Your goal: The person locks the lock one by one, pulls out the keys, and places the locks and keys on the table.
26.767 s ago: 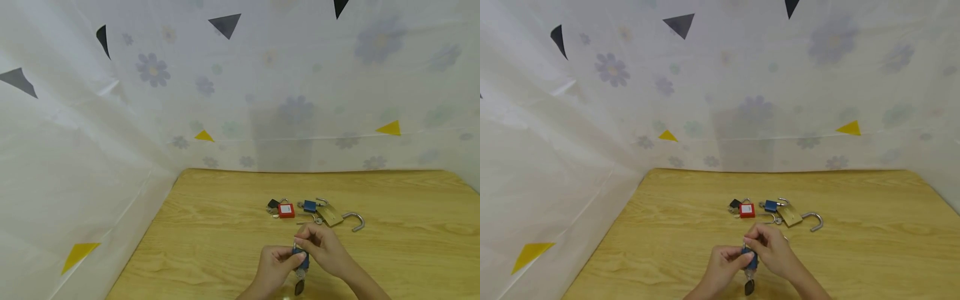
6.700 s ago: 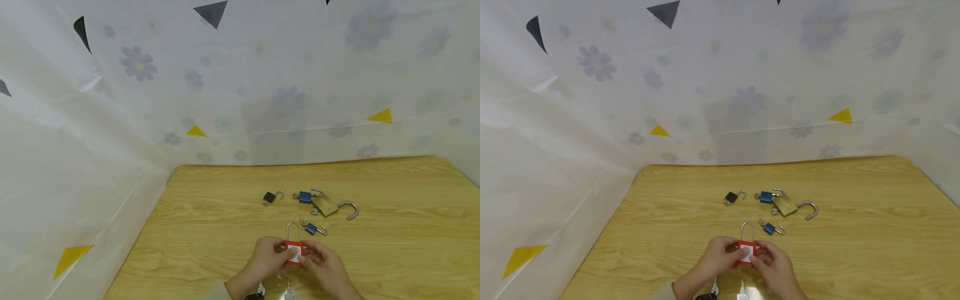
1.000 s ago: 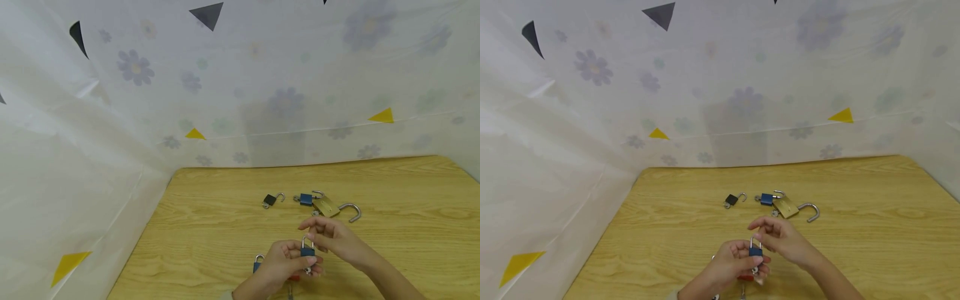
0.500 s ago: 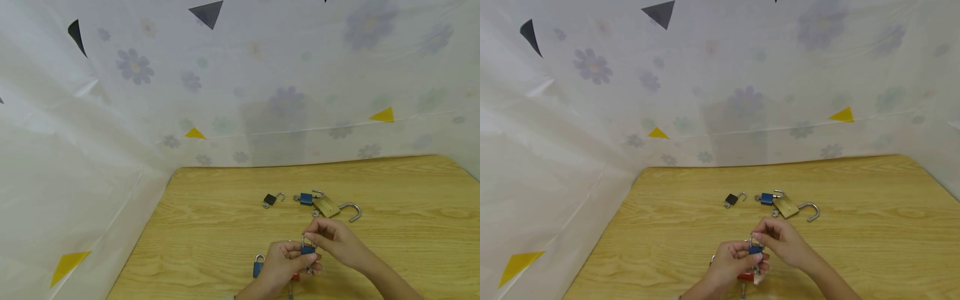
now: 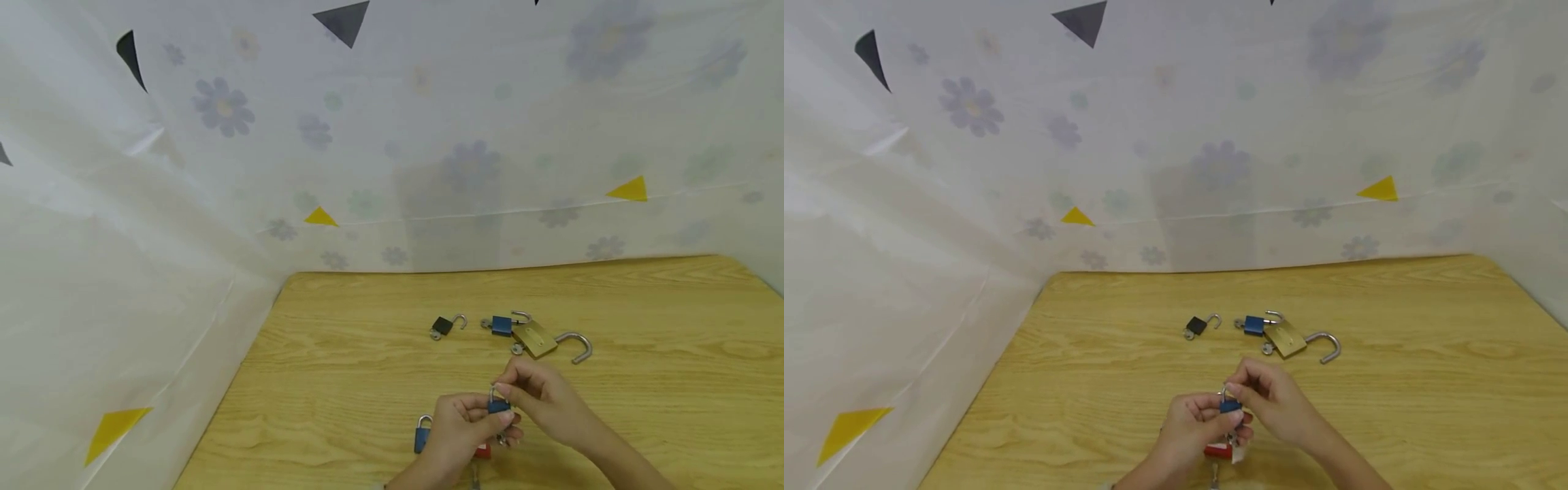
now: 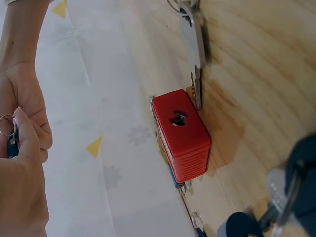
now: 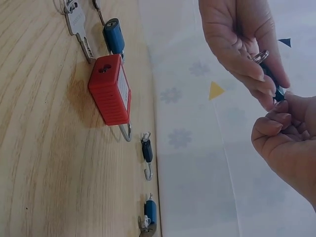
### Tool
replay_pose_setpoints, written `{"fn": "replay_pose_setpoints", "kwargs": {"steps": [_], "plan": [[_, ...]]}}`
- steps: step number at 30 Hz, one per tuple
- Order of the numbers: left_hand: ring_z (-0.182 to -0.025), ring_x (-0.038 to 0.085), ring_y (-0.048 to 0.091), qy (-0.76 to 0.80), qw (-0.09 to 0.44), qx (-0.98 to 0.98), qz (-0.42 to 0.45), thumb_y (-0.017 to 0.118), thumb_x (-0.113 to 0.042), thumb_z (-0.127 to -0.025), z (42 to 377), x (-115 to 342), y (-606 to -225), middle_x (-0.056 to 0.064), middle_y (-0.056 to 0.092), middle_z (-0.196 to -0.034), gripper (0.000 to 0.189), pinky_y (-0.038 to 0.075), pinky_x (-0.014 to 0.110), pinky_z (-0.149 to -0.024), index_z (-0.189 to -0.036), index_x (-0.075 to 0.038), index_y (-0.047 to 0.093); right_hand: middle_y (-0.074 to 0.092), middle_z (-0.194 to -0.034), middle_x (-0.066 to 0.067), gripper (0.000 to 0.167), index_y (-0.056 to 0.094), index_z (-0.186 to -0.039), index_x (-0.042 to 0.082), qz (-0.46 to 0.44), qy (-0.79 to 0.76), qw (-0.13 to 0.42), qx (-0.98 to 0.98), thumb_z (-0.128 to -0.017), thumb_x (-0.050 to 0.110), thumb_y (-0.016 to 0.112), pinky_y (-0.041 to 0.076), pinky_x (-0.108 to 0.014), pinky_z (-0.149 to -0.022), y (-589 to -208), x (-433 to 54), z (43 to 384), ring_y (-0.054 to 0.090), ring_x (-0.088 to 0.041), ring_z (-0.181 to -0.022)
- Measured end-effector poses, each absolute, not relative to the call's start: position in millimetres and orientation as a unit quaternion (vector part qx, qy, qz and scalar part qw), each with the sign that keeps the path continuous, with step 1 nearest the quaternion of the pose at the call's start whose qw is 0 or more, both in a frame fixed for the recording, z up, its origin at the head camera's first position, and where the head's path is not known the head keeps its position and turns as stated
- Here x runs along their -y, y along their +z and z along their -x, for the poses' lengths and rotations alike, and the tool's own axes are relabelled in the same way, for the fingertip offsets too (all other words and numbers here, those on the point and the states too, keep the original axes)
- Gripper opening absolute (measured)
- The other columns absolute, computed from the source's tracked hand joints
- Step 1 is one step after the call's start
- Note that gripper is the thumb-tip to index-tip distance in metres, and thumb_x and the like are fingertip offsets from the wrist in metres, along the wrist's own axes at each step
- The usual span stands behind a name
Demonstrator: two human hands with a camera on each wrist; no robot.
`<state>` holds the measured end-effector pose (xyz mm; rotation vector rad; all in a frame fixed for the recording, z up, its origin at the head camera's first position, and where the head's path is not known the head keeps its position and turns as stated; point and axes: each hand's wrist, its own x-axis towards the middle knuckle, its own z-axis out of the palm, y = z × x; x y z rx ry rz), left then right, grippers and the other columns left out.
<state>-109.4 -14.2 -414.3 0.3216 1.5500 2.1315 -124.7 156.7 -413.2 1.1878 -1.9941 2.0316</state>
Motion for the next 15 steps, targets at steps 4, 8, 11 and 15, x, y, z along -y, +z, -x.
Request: {"fn": "replay_pose_setpoints", "kwargs": {"steps": [4, 8, 11, 15], "plan": [[-0.069, 0.004, 0.068, 0.777, 0.237, -0.571, -0.117, 0.064, -0.004, -0.085, 109.5, 14.2, -413.8, 0.033, 0.063, -0.098, 0.026, 0.057, 0.023, -0.071, -0.107, 0.010, 0.063, 0.054, -0.081, -0.002, 0.015, 0.051, -0.086, -0.003, -0.377, 0.653, 0.029, 0.656, -0.091, -0.014, 0.042, 0.049, -0.026, -0.054, -413.6, -156.6, 122.9, 0.055, -0.006, -0.068], [-0.068, 0.005, 0.068, 0.780, 0.238, -0.568, -0.111, 0.064, -0.003, -0.085, 109.4, 13.4, -412.2, 0.032, 0.064, -0.098, 0.025, 0.057, 0.024, -0.071, -0.106, 0.010, 0.063, 0.053, -0.081, -0.002, 0.016, 0.049, -0.085, -0.004, -0.381, 0.655, 0.029, 0.651, -0.090, -0.016, 0.041, 0.049, -0.026, -0.053, -414.3, -157.1, 122.5, 0.055, -0.006, -0.068], [-0.067, 0.006, 0.068, 0.783, 0.234, -0.568, -0.100, 0.065, -0.003, -0.084, 109.2, 13.0, -409.9, 0.030, 0.066, -0.097, 0.024, 0.057, 0.025, -0.071, -0.104, 0.010, 0.064, 0.053, -0.080, -0.003, 0.016, 0.048, -0.084, -0.004, -0.389, 0.658, 0.027, 0.644, -0.090, -0.017, 0.040, 0.049, -0.026, -0.052, -413.5, -156.3, 123.2, 0.055, -0.007, -0.067], [-0.065, 0.007, 0.068, 0.786, 0.226, -0.569, -0.082, 0.066, -0.002, -0.083, 108.5, 13.6, -404.5, 0.025, 0.069, -0.091, 0.022, 0.057, 0.025, -0.070, -0.101, 0.010, 0.065, 0.051, -0.077, -0.008, 0.017, 0.047, -0.081, -0.004, -0.394, 0.653, 0.036, 0.645, -0.089, -0.018, 0.040, 0.048, -0.026, -0.050, -409.1, -152.5, 124.1, 0.054, -0.008, -0.064]]}}
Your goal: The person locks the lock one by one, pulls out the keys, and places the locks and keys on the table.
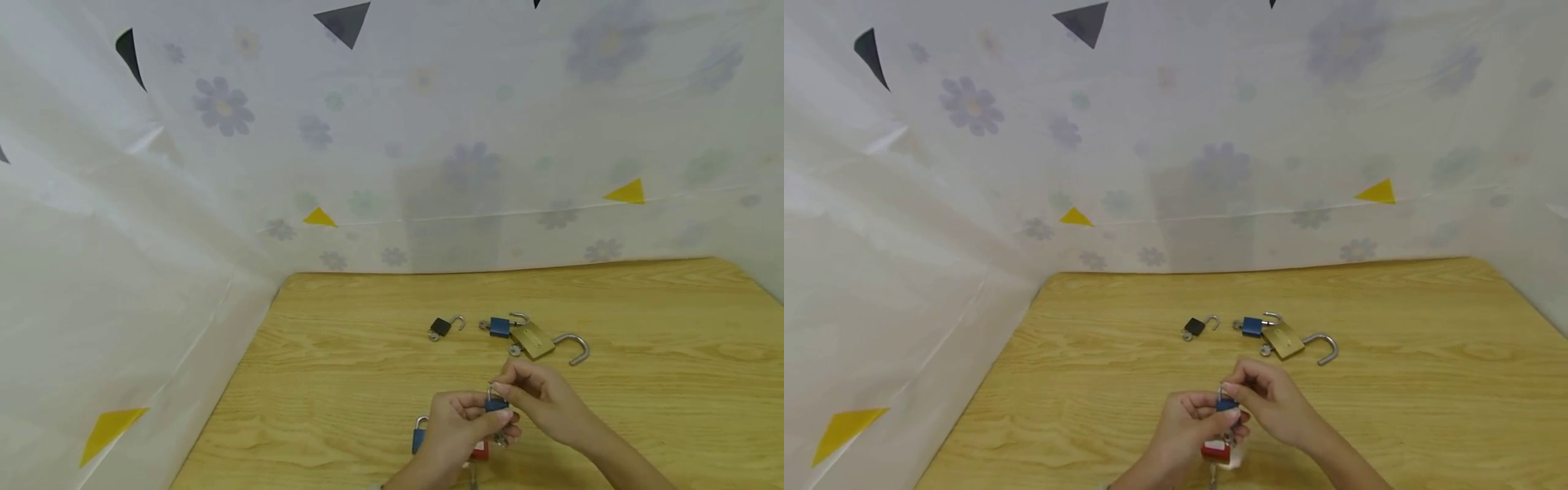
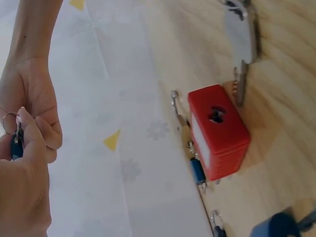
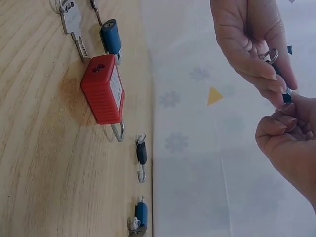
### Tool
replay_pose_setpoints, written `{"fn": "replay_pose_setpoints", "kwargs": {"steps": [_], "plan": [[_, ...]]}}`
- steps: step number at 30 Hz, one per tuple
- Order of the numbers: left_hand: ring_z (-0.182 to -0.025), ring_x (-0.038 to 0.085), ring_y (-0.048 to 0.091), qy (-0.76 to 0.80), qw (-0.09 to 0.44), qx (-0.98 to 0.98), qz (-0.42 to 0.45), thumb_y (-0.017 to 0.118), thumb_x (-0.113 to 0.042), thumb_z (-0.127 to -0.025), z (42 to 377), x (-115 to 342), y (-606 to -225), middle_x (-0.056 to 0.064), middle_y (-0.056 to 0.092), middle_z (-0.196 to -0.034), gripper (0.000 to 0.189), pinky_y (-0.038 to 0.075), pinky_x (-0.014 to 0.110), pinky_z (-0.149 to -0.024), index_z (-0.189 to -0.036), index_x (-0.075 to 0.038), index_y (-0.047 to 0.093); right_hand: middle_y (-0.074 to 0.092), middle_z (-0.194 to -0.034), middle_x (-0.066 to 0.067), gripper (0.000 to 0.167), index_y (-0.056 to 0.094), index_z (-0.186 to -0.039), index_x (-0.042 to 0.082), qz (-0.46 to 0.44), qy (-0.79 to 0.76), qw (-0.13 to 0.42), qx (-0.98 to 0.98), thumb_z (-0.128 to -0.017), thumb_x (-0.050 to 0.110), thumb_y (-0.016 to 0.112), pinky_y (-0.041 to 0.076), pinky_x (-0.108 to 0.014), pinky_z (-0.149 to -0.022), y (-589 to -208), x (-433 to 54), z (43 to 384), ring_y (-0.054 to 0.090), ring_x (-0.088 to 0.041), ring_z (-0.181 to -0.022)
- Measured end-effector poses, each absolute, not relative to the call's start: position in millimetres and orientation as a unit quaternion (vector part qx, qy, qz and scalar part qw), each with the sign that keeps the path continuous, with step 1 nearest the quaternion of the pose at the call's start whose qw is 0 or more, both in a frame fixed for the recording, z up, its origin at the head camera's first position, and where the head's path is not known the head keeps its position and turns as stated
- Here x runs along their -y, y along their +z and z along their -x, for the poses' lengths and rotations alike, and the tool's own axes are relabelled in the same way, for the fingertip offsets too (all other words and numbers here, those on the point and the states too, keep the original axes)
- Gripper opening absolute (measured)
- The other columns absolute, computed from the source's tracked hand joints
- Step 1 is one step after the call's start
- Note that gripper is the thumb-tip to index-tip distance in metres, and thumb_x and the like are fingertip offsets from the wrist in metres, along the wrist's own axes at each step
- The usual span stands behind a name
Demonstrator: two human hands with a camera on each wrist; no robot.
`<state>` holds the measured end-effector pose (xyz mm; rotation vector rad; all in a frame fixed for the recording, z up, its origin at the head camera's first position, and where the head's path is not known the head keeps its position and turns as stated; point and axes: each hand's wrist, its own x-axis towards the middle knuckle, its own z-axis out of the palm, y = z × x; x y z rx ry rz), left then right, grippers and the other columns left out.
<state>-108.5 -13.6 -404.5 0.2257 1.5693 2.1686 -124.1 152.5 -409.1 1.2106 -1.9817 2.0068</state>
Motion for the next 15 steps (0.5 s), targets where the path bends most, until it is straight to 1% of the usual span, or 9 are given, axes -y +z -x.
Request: {"fn": "replay_pose_setpoints", "kwargs": {"steps": [5, 7, 9, 13, 15], "plan": [[-0.063, 0.006, 0.067, 0.788, 0.207, -0.575, -0.078, 0.067, -0.001, -0.081, 109, 17, -396, 0.024, 0.070, -0.087, 0.023, 0.057, 0.023, -0.067, -0.100, 0.012, 0.064, 0.053, -0.076, -0.013, 0.016, 0.047, -0.081, -0.004, -0.392, 0.645, 0.039, 0.655, -0.090, -0.015, 0.043, 0.047, -0.026, -0.047, -402, -147, 125, 0.054, -0.010, -0.061], [-0.063, 0.006, 0.067, 0.788, 0.203, -0.575, -0.091, 0.067, 0.000, -0.081, 110, 18, -394, 0.026, 0.069, -0.088, 0.025, 0.057, 0.022, -0.067, -0.101, 0.014, 0.063, 0.055, -0.076, -0.013, 0.015, 0.048, -0.081, -0.004, -0.392, 0.643, 0.036, 0.657, -0.090, -0.014, 0.043, 0.047, -0.026, -0.047, -399, -147, 125, 0.054, -0.010, -0.060], [-0.064, 0.005, 0.067, 0.786, 0.205, -0.574, -0.102, 0.067, -0.001, -0.082, 111, 18, -393, 0.028, 0.068, -0.090, 0.026, 0.057, 0.021, -0.066, -0.102, 0.015, 0.062, 0.057, -0.076, -0.011, 0.014, 0.048, -0.081, -0.004, -0.390, 0.642, 0.035, 0.659, -0.090, -0.014, 0.043, 0.047, -0.025, -0.047, -398, -148, 125, 0.055, -0.009, -0.061], [-0.065, 0.005, 0.068, 0.784, 0.206, -0.575, -0.112, 0.067, -0.003, -0.083, 112, 19, -394, 0.028, 0.068, -0.091, 0.028, 0.057, 0.022, -0.067, -0.102, 0.016, 0.061, 0.058, -0.077, -0.010, 0.013, 0.049, -0.082, -0.003, -0.375, 0.636, 0.037, 0.674, -0.091, -0.011, 0.044, 0.048, -0.026, -0.049, -396, -148, 124, 0.055, -0.007, -0.062], [-0.066, 0.004, 0.068, 0.780, 0.206, -0.579, -0.114, 0.066, -0.003, -0.083, 111, 18, -393, 0.031, 0.066, -0.093, 0.027, 0.057, 0.022, -0.068, -0.102, 0.016, 0.061, 0.057, -0.076, -0.009, 0.012, 0.049, -0.084, -0.003, -0.362, 0.629, 0.041, 0.687, -0.092, -0.010, 0.044, 0.048, -0.025, -0.049, -394, -148, 123, 0.055, -0.006, -0.062]]}}
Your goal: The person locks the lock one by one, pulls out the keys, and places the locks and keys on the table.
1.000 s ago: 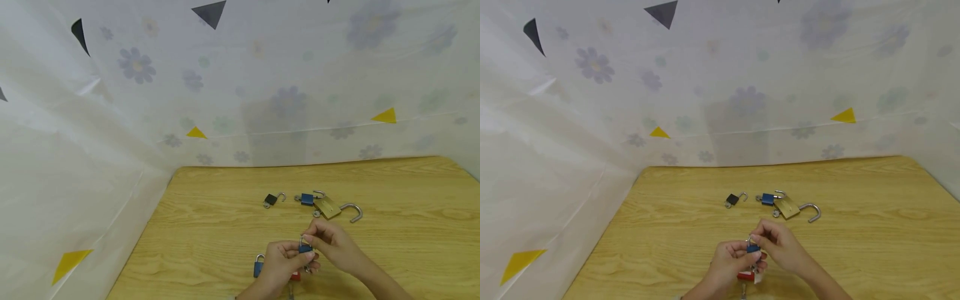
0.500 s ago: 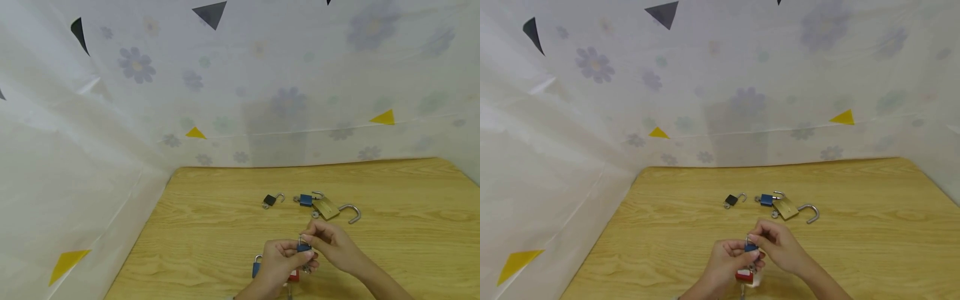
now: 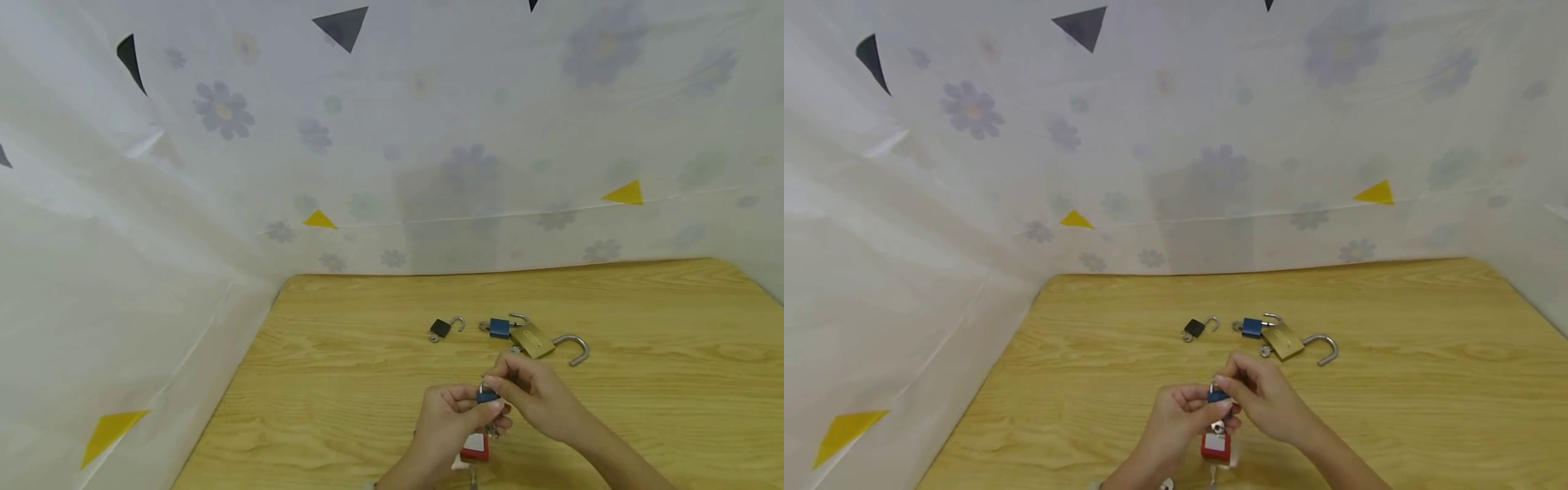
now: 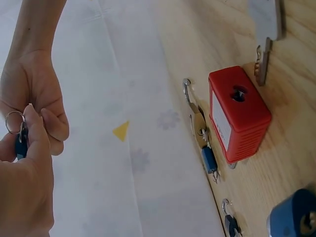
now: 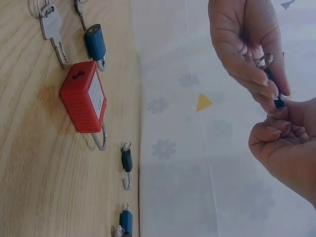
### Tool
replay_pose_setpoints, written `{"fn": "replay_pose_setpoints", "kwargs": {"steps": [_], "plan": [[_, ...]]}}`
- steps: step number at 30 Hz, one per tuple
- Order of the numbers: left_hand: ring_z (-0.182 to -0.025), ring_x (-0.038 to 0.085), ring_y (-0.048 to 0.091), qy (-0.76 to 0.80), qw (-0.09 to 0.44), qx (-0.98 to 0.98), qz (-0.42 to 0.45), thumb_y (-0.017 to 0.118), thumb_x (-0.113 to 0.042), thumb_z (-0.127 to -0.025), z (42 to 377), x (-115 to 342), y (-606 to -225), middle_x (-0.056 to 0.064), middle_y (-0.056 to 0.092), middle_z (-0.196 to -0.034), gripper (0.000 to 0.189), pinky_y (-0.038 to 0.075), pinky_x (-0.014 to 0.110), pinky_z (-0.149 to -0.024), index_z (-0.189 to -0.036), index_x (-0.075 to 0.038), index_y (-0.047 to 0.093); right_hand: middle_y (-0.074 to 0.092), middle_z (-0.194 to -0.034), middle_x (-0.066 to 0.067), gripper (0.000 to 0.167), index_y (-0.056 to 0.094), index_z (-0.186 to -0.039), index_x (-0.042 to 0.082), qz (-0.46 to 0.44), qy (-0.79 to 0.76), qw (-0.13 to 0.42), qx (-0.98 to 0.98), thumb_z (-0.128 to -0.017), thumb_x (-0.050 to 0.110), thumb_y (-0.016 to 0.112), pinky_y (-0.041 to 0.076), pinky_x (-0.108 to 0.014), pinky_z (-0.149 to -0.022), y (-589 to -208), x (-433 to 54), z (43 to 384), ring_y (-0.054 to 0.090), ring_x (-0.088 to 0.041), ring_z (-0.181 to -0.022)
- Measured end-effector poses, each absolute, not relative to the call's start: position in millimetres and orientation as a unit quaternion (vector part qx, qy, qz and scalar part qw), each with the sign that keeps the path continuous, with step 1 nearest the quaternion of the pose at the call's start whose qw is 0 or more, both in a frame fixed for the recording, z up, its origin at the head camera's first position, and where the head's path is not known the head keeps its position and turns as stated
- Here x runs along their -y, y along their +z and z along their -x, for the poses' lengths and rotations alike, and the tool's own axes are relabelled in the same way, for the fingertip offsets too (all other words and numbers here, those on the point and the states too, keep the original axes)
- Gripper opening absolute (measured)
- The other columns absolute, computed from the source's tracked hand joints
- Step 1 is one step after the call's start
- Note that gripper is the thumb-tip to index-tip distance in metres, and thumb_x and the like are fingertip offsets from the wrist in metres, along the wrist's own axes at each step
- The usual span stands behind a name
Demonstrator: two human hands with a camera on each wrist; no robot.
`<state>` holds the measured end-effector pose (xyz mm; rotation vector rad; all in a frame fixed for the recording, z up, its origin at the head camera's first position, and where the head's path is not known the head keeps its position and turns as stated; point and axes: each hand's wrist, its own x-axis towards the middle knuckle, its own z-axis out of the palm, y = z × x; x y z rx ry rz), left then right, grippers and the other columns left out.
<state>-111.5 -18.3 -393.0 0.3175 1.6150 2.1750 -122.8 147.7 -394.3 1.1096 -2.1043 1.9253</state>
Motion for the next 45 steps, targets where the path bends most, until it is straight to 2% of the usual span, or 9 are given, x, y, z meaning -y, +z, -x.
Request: {"fn": "replay_pose_setpoints", "kwargs": {"steps": [4, 7, 11, 14, 18, 23, 28, 36, 45], "plan": [[-0.065, 0.004, 0.067, 0.774, 0.206, -0.588, -0.113, 0.066, -0.002, -0.083, 110, 17, -393, 0.036, 0.063, -0.094, 0.026, 0.057, 0.021, -0.067, -0.100, 0.016, 0.062, 0.055, -0.073, -0.010, 0.012, 0.051, -0.085, -0.001, -0.337, 0.619, 0.043, 0.708, -0.093, -0.007, 0.044, 0.046, -0.025, -0.047, -393, -148, 120, 0.052, -0.005, -0.060], [-0.064, 0.005, 0.067, 0.772, 0.210, -0.590, -0.107, 0.066, -0.003, -0.083, 110, 16, -396, 0.034, 0.065, -0.093, 0.024, 0.057, 0.022, -0.066, -0.099, 0.014, 0.063, 0.054, -0.072, -0.009, 0.012, 0.051, -0.086, 0.000, -0.324, 0.618, 0.046, 0.715, -0.093, -0.007, 0.044, 0.044, -0.025, -0.046, -395, -148, 119, 0.050, -0.005, -0.058], [-0.064, 0.006, 0.067, 0.776, 0.218, -0.585, -0.094, 0.066, -0.005, -0.084, 111, 16, -398, 0.029, 0.067, -0.092, 0.024, 0.057, 0.024, -0.067, -0.101, 0.012, 0.064, 0.058, -0.075, 0.002, 0.009, 0.055, -0.090, -0.001, -0.279, 0.613, 0.058, 0.737, -0.093, -0.004, 0.047, 0.046, -0.025, -0.049, -396, -148, 117, 0.053, -0.005, -0.061], [-0.067, 0.007, 0.068, 0.779, 0.223, -0.580, -0.083, 0.067, -0.007, -0.083, 112, 15, -399, 0.027, 0.068, -0.094, 0.027, 0.057, 0.027, -0.070, -0.102, 0.012, 0.064, 0.060, -0.079, 0.009, 0.010, 0.059, -0.096, -0.001, -0.208, 0.602, 0.086, 0.766, -0.093, 0.001, 0.050, 0.046, -0.024, -0.051, -396, -146, 114, 0.054, -0.005, -0.062], [-0.070, 0.009, 0.069, 0.782, 0.218, -0.581, -0.065, 0.068, -0.009, -0.083, 115, 13, -398, 0.024, 0.069, -0.095, 0.027, 0.057, 0.029, -0.072, -0.102, 0.011, 0.064, 0.056, -0.073, 0.009, 0.011, 0.060, -0.096, -0.001, -0.075, 0.603, 0.121, 0.785, -0.093, 0.008, 0.054, 0.044, -0.022, -0.050, -395, -145, 109, 0.050, -0.007, -0.059], [-0.074, 0.013, 0.070, 0.790, 0.198, -0.579, -0.029, 0.067, -0.009, -0.083, 119, 11, -399, 0.022, 0.070, -0.094, 0.024, 0.057, 0.028, -0.071, -0.099, 0.009, 0.064, 0.052, -0.067, 0.007, 0.013, 0.059, -0.090, -0.001, 0.030, 0.620, 0.116, 0.775, -0.093, 0.011, 0.055, 0.043, -0.020, -0.049, -395, -144, 104, 0.047, -0.007, -0.056], [-0.074, 0.013, 0.070, 0.798, 0.181, -0.574, -0.001, 0.068, -0.008, -0.083, 122, 11, -400, 0.018, 0.071, -0.090, 0.023, 0.057, 0.029, -0.072, -0.098, 0.008, 0.065, 0.051, -0.065, 0.007, 0.013, 0.060, -0.091, -0.005, 0.015, 0.617, 0.072, 0.783, -0.093, 0.007, 0.054, 0.042, -0.021, -0.047, -407, -139, 98, 0.046, -0.006, -0.053], [-0.071, 0.010, 0.069, 0.793, 0.162, -0.587, 0.013, 0.068, -0.008, -0.083, 123, 9, -404, 0.016, 0.072, -0.090, 0.021, 0.056, 0.021, -0.064, -0.098, 0.007, 0.067, 0.052, -0.065, 0.011, 0.023, 0.060, -0.100, -0.013, -0.014, 0.645, -0.013, 0.764, -0.094, 0.008, 0.051, 0.043, -0.021, -0.048, -421, -131, 89, 0.046, -0.003, -0.054], [-0.069, 0.007, 0.068, 0.793, 0.161, -0.588, 0.001, 0.067, -0.005, -0.082, 122, 9, -406, 0.018, 0.072, -0.090, 0.022, 0.052, 0.014, -0.057, -0.098, 0.010, 0.065, 0.049, -0.059, 0.011, 0.020, 0.061, -0.091, -0.013, -0.009, 0.663, 0.002, 0.749, -0.092, 0.006, 0.055, 0.040, -0.022, -0.045, -427, -122, 89, 0.045, -0.003, -0.051]]}}
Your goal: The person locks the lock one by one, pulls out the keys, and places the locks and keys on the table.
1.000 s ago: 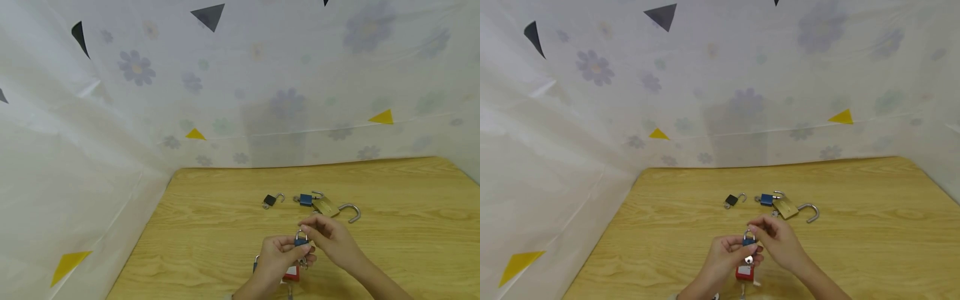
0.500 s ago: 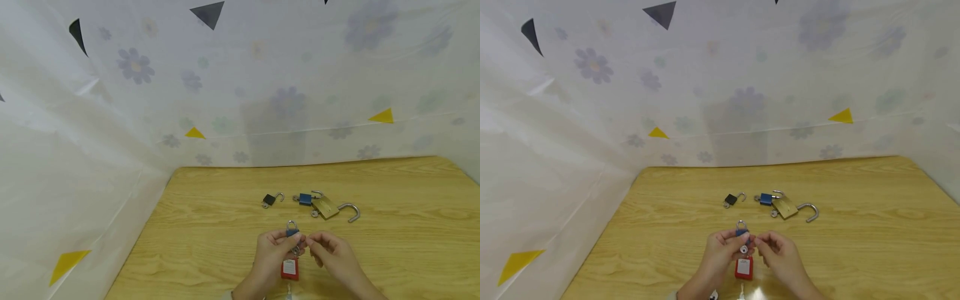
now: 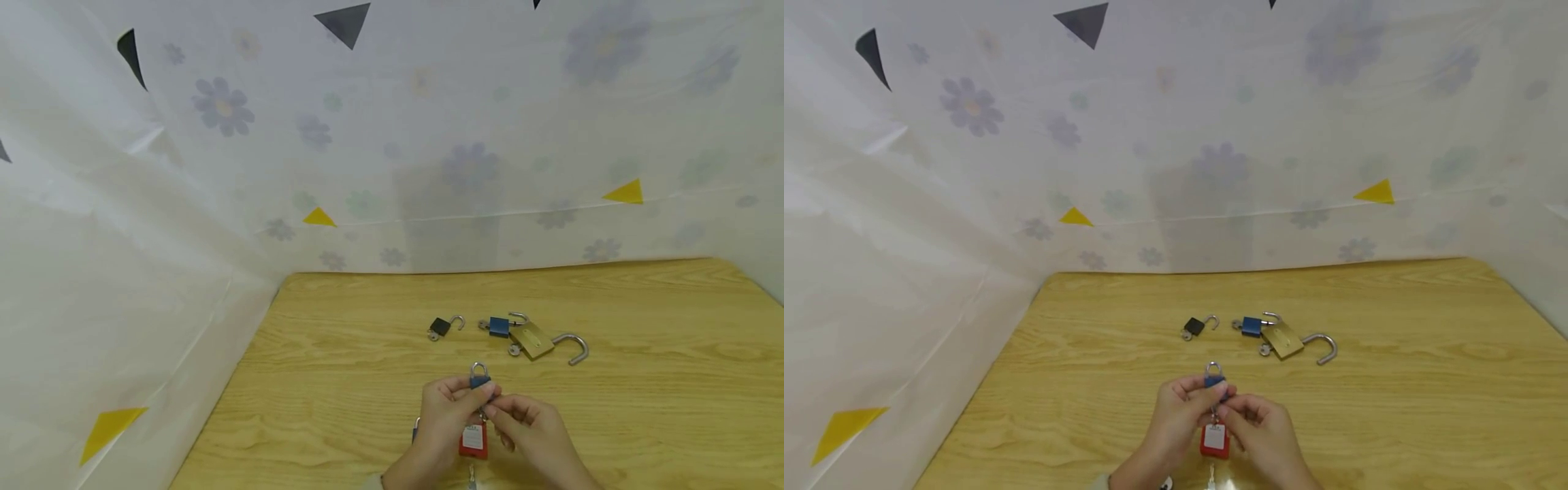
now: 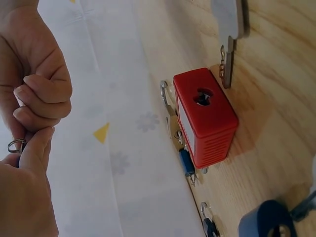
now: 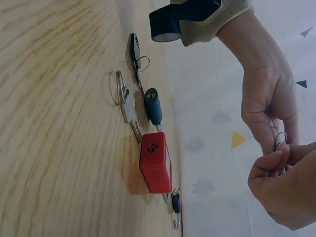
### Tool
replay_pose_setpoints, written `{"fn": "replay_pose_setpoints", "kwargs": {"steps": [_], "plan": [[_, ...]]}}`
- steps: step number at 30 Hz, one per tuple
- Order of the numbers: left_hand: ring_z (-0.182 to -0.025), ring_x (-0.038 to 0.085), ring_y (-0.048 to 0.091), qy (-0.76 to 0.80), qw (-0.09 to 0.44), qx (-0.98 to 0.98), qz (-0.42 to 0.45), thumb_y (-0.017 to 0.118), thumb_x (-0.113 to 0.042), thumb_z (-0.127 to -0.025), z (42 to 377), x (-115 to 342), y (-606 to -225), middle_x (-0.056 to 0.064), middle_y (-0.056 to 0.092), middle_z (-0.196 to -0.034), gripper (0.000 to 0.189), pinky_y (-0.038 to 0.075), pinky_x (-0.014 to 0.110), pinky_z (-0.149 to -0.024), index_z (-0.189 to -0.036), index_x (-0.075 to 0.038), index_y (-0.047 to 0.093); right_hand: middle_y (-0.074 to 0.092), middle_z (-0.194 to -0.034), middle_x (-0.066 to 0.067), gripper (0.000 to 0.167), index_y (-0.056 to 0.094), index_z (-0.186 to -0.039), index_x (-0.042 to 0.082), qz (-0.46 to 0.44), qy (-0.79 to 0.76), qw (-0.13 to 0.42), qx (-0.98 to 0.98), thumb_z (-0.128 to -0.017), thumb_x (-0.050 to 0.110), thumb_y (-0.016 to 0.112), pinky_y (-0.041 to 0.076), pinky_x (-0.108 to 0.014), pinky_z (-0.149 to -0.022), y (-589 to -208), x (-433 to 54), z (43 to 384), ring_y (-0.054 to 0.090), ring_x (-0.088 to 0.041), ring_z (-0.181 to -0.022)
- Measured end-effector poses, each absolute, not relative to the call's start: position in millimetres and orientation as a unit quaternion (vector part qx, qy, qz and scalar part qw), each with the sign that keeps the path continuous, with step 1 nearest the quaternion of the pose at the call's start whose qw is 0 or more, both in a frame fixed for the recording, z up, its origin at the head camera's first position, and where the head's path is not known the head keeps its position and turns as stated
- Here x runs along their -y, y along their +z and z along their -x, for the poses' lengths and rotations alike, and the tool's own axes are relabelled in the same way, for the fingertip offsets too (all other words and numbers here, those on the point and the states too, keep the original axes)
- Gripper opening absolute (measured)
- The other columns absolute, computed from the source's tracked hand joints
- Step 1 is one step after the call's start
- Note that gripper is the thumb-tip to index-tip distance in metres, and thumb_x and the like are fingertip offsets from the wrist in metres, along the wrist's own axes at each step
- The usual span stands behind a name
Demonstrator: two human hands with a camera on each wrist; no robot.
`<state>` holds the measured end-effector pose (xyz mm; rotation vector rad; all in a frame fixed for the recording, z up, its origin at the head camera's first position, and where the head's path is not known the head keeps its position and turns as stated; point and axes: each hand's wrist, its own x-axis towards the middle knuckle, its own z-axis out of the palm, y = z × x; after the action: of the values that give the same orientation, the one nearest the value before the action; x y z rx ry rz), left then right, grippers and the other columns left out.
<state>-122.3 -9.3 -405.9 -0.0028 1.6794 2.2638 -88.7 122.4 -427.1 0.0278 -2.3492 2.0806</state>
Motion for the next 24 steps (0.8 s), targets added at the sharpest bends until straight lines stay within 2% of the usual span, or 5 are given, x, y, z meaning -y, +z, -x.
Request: {"fn": "replay_pose_setpoints", "kwargs": {"steps": [12, 19, 24], "plan": [[-0.066, 0.008, 0.067, 0.797, 0.156, -0.584, -0.004, 0.066, -0.008, -0.084, 122, 8, -406, 0.019, 0.071, -0.088, 0.026, 0.054, 0.016, -0.057, -0.099, 0.014, 0.064, 0.048, -0.057, 0.005, 0.018, 0.057, -0.084, -0.011, 0.046, 0.686, 0.016, 0.726, -0.090, 0.006, 0.057, 0.041, -0.022, -0.048, -429, -112, 85, 0.045, -0.007, -0.051], [-0.076, 0.018, 0.070, 0.789, 0.143, -0.597, -0.011, 0.065, -0.012, -0.086, 121, 8, -405, 0.021, 0.071, -0.088, 0.024, 0.057, 0.023, -0.063, -0.096, 0.009, 0.064, 0.048, -0.059, 0.005, 0.017, 0.058, -0.084, -0.010, 0.055, 0.679, 0.012, 0.732, -0.089, 0.007, 0.058, 0.042, -0.022, -0.049, -430, -112, 83, 0.047, -0.007, -0.053], [-0.073, 0.016, 0.070, 0.787, 0.144, -0.599, -0.008, 0.066, -0.012, -0.085, 121, 7, -403, 0.019, 0.071, -0.087, 0.023, 0.056, 0.021, -0.061, -0.096, 0.008, 0.064, 0.048, -0.058, 0.005, 0.018, 0.056, -0.082, -0.011, 0.043, 0.683, 0.007, 0.730, -0.090, 0.006, 0.057, 0.042, -0.023, -0.050, -429, -115, 83, 0.047, -0.007, -0.053]]}}
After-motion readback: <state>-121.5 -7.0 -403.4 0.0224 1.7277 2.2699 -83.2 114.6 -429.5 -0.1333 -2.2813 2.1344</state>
